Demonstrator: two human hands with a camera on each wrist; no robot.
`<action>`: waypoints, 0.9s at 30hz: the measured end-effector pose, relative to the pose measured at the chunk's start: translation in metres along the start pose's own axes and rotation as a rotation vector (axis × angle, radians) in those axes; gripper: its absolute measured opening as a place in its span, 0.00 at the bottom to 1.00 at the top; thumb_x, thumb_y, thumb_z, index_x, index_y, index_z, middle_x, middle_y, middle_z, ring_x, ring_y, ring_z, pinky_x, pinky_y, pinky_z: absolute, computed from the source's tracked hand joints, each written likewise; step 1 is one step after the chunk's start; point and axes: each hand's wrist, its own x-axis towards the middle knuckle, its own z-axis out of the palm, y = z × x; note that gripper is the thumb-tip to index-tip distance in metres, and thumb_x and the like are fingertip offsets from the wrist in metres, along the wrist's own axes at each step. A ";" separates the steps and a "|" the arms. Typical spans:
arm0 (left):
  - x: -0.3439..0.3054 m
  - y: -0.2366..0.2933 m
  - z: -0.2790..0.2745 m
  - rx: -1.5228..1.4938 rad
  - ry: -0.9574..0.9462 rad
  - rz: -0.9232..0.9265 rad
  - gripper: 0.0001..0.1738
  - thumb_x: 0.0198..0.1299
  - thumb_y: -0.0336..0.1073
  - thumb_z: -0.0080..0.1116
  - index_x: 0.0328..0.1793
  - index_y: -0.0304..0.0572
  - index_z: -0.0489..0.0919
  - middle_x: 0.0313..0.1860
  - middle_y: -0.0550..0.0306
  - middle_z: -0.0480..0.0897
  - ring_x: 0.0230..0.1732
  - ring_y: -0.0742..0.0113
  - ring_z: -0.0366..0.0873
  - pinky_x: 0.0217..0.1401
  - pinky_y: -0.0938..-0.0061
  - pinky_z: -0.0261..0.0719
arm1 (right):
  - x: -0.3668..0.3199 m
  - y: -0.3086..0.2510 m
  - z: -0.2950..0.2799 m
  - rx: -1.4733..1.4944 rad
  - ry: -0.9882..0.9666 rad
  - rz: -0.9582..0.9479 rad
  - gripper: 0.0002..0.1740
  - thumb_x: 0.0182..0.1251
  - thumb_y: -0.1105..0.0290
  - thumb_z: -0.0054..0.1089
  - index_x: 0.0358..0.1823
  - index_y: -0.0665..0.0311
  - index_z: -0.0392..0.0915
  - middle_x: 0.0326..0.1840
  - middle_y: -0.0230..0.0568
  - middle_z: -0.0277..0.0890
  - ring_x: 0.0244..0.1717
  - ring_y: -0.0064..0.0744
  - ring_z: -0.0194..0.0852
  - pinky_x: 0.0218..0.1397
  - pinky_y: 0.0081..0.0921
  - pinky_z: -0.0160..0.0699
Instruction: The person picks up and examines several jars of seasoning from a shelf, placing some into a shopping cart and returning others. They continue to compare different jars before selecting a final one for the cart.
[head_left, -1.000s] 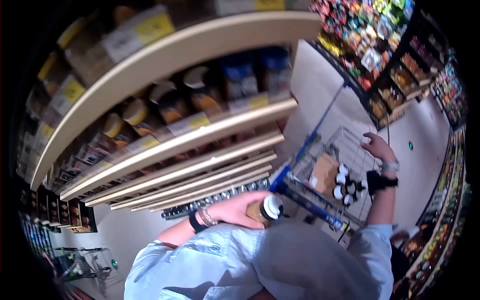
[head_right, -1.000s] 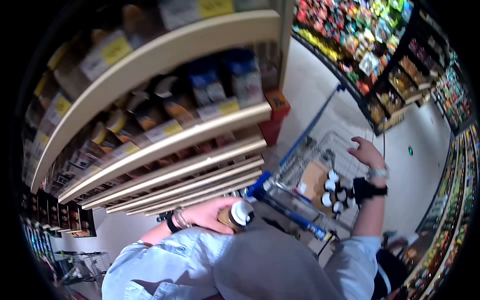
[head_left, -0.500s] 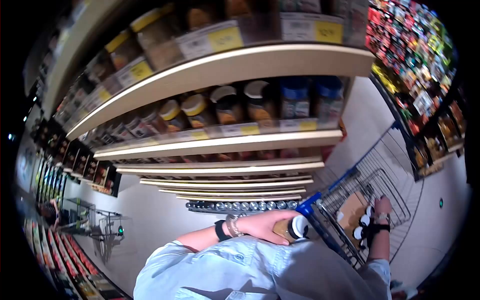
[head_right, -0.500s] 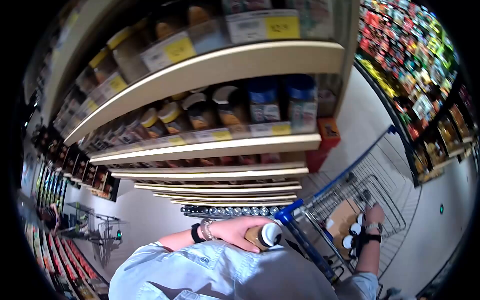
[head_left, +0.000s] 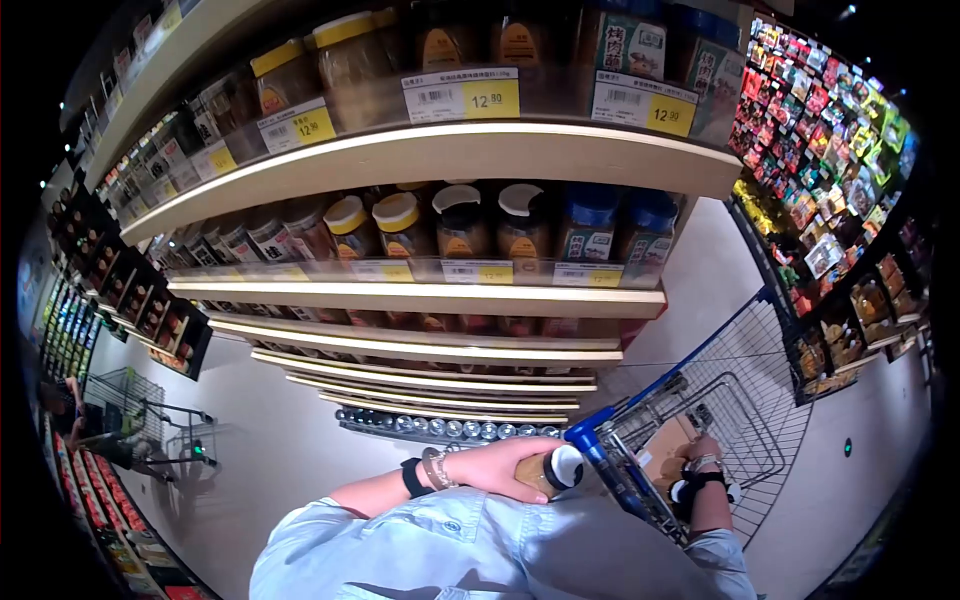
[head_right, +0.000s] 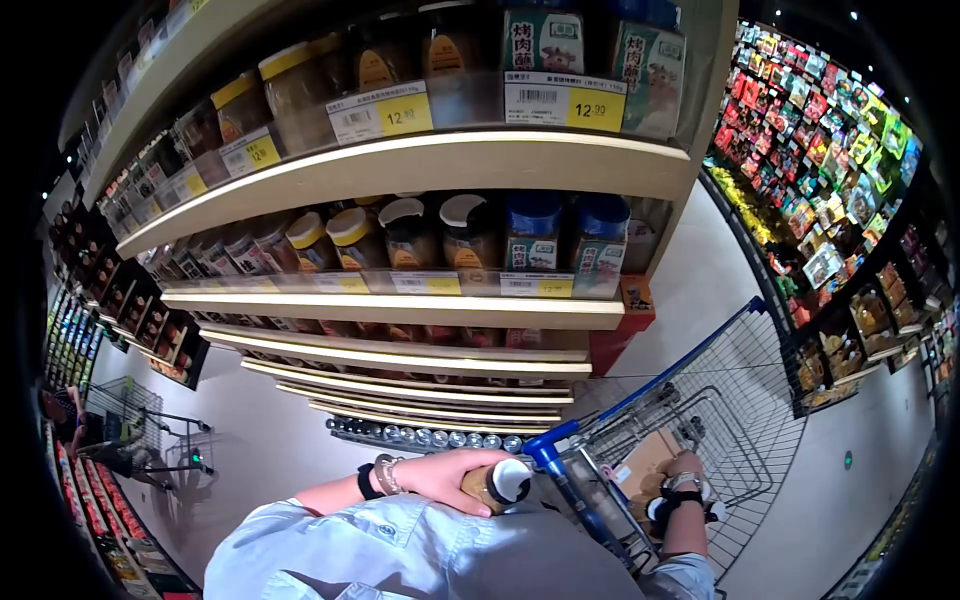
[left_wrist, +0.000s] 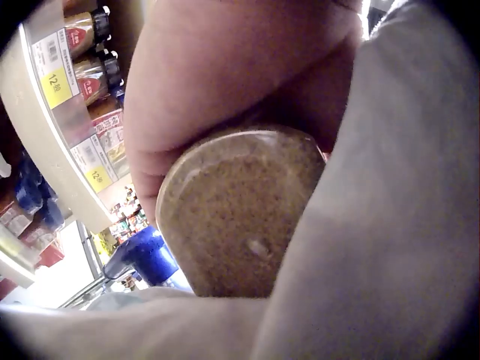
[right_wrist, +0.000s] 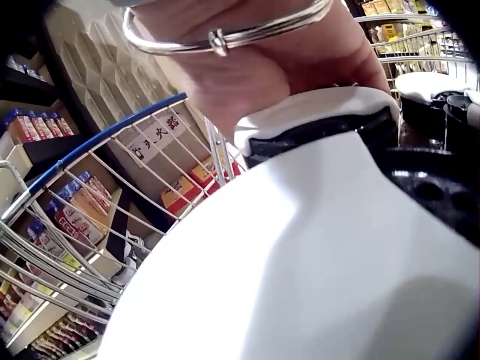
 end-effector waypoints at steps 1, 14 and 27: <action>-0.001 0.001 0.001 0.001 0.011 0.006 0.36 0.47 0.40 0.66 0.61 0.39 0.63 0.51 0.55 0.72 0.51 0.68 0.69 0.54 0.73 0.67 | 0.002 0.001 0.002 0.017 -0.016 0.006 0.29 0.33 0.57 0.72 0.41 0.59 0.77 0.43 0.46 0.77 0.47 0.42 0.75 0.50 0.33 0.74; -0.012 0.001 -0.012 -0.118 0.021 -0.043 0.33 0.45 0.35 0.66 0.58 0.40 0.66 0.46 0.59 0.72 0.49 0.73 0.68 0.52 0.77 0.68 | -0.001 0.001 -0.010 0.006 -0.043 -0.017 0.28 0.38 0.57 0.69 0.43 0.61 0.76 0.44 0.47 0.77 0.49 0.41 0.73 0.52 0.32 0.72; -0.025 -0.013 -0.053 -0.137 -0.065 0.079 0.31 0.46 0.33 0.65 0.57 0.40 0.66 0.45 0.61 0.72 0.48 0.74 0.65 0.52 0.77 0.65 | -0.124 -0.033 -0.216 0.044 0.018 -0.308 0.31 0.26 0.59 0.77 0.35 0.62 0.72 0.23 0.39 0.73 0.26 0.33 0.73 0.30 0.28 0.71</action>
